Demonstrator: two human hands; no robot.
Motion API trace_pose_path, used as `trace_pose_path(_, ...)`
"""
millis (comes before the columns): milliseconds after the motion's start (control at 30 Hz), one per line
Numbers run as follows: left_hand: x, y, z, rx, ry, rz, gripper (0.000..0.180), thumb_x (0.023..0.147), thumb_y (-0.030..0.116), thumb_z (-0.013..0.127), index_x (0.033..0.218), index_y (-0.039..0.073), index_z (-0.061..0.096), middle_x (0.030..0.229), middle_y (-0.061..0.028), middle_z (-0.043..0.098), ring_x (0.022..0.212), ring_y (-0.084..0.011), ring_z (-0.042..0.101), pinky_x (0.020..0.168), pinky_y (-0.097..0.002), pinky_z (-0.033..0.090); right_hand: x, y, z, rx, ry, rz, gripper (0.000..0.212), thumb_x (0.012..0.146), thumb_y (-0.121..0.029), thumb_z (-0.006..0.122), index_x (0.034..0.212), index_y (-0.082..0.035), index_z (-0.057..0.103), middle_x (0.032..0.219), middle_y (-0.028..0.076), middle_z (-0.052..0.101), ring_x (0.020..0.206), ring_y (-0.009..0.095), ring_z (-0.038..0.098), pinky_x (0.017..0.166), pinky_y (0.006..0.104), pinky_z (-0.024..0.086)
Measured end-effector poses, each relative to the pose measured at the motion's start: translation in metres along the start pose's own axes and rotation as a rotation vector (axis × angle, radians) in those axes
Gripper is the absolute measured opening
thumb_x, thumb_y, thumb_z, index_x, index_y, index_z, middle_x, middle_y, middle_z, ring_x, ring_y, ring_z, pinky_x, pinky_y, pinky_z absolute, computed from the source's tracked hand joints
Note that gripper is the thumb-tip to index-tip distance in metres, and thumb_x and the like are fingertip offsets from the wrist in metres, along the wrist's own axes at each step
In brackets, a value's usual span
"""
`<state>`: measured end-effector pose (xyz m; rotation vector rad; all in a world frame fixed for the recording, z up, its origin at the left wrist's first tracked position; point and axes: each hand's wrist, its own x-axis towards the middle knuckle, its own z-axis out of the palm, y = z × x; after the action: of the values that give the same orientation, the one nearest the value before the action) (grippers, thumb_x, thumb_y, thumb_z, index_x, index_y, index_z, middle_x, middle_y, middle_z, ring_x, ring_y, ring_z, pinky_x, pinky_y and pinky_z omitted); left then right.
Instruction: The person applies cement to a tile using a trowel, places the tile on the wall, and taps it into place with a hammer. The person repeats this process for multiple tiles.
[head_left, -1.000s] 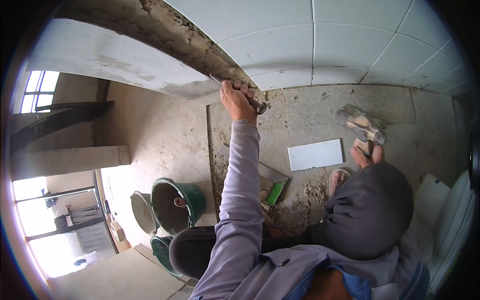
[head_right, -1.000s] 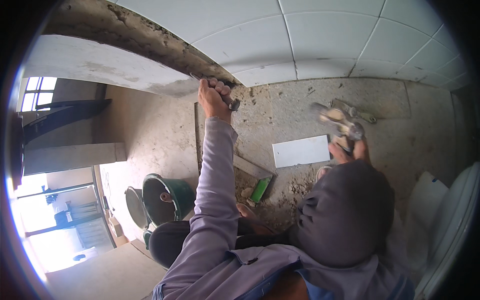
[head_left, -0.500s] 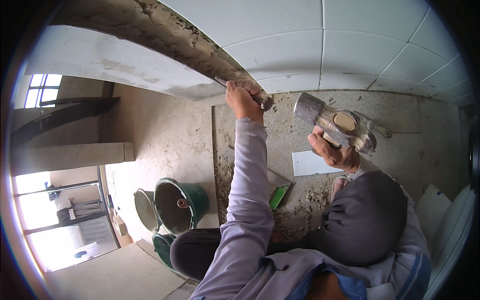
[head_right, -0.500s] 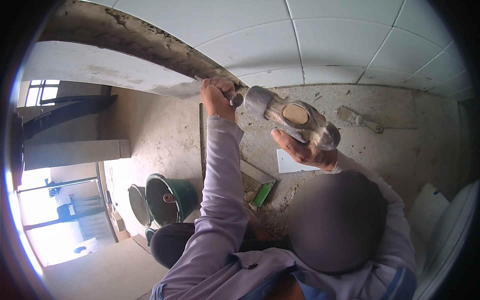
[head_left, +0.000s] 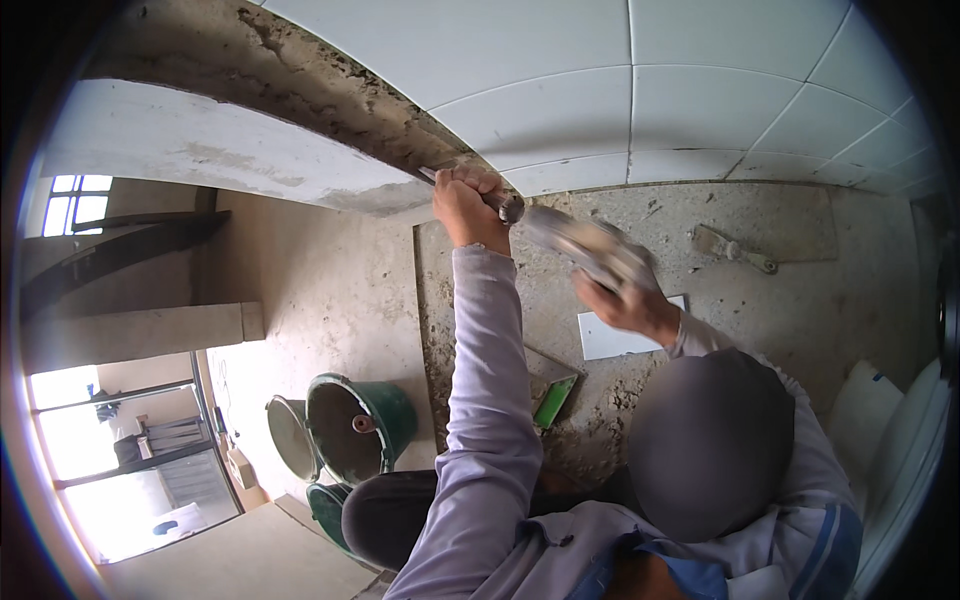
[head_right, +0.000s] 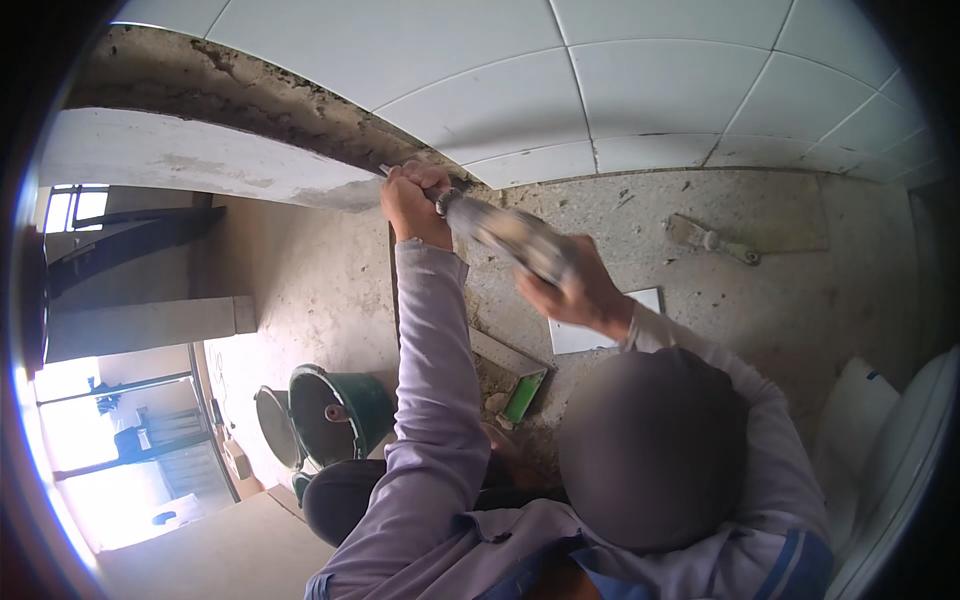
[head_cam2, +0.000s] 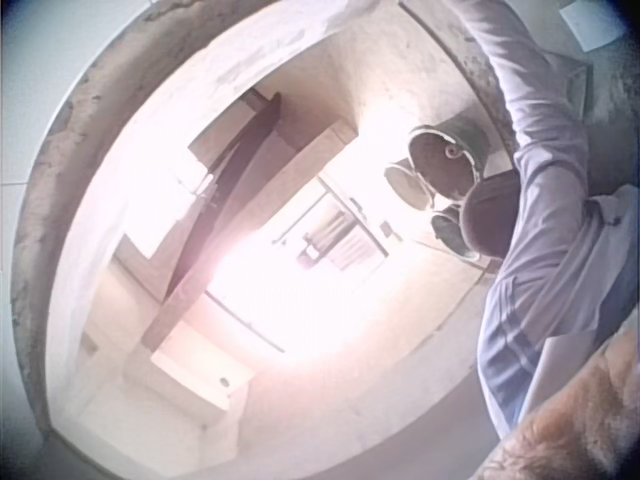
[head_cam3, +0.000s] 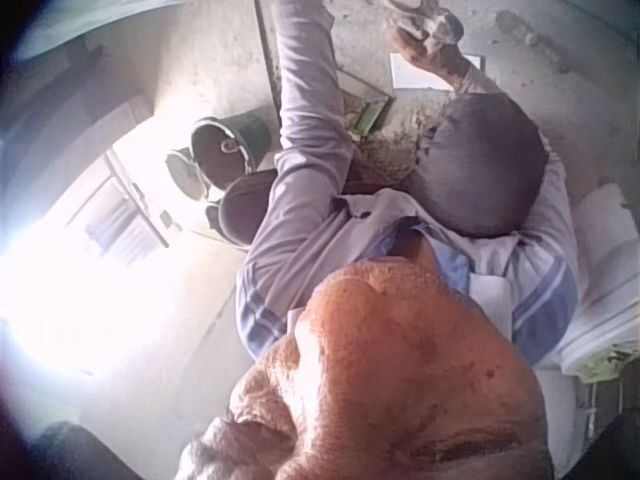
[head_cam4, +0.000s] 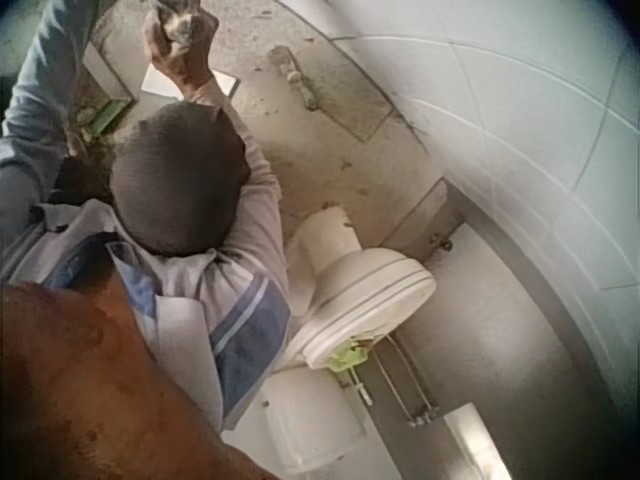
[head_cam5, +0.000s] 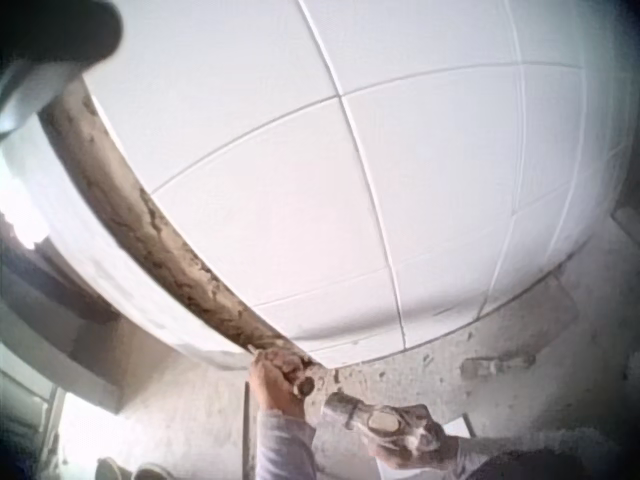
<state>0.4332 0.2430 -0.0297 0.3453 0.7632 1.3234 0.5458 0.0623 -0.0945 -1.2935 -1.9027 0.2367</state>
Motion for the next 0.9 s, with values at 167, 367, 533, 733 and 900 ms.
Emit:
trace_pose_path(167,-0.023,-0.008,0.006,0.127,-0.054,0.07,0.013,0.097,0.012,0.036,0.084,0.009,0.038,0.069,0.0012,0.035,0.054,-0.008,0.034,0.046,-0.0221,0.033,-0.016,0.018,-0.007,-0.43,0.3,-0.223,0.028,0.077,-0.011,0.069,0.103,-0.009,0.058,0.096,0.009,0.058,0.075,0.019,0.059,0.06,0.032,0.048)
trace_pose_path(367,-0.021,0.005,0.006,0.05,-0.048,0.1,0.016,0.098,0.013,0.036,0.082,0.009,0.039,0.069,0.0015,0.036,0.055,-0.0077,0.035,0.046,-0.0218,0.033,-0.004,-0.008,-0.034,0.09,0.214,0.029,0.024,0.077,-0.008,0.069,0.1,-0.006,0.061,0.092,0.009,0.06,0.07,0.021,0.06,0.064,0.0349,0.047)
trace_pose_path(533,-0.017,0.003,0.009,-0.006,-0.049,0.054,0.018,0.096,0.007,0.032,0.079,0.008,0.036,0.07,0.0001,0.036,0.056,-0.0078,0.035,0.047,-0.0217,0.034,-0.002,0.001,-0.035,-0.224,0.327,-0.205,0.026,0.072,-0.007,0.072,0.096,-0.01,0.063,0.092,0.009,0.061,0.072,0.022,0.061,0.065,0.0367,0.048)
trace_pose_path(733,-0.014,0.008,0.004,0.031,0.019,0.081,0.019,0.095,0.007,0.032,0.077,0.008,0.036,0.068,0.0008,0.036,0.054,-0.0083,0.033,0.046,-0.0222,0.033,0.018,-0.007,-0.035,-0.206,0.365,-0.266,0.03,0.071,-0.011,0.074,0.098,-0.01,0.063,0.086,0.007,0.063,0.071,0.019,0.063,0.064,0.0348,0.052)
trace_pose_path(900,0.007,0.007,0.005,-0.08,-0.009,-0.049,0.018,0.095,0.01,0.037,0.077,0.011,0.036,0.065,0.0031,0.033,0.051,-0.0074,0.032,0.044,-0.0219,0.031,0.03,-0.003,-0.03,0.274,0.073,0.171,0.025,0.076,-0.011,0.065,0.096,0.002,0.06,0.081,0.012,0.065,0.059,0.019,0.063,0.055,0.0316,0.052)
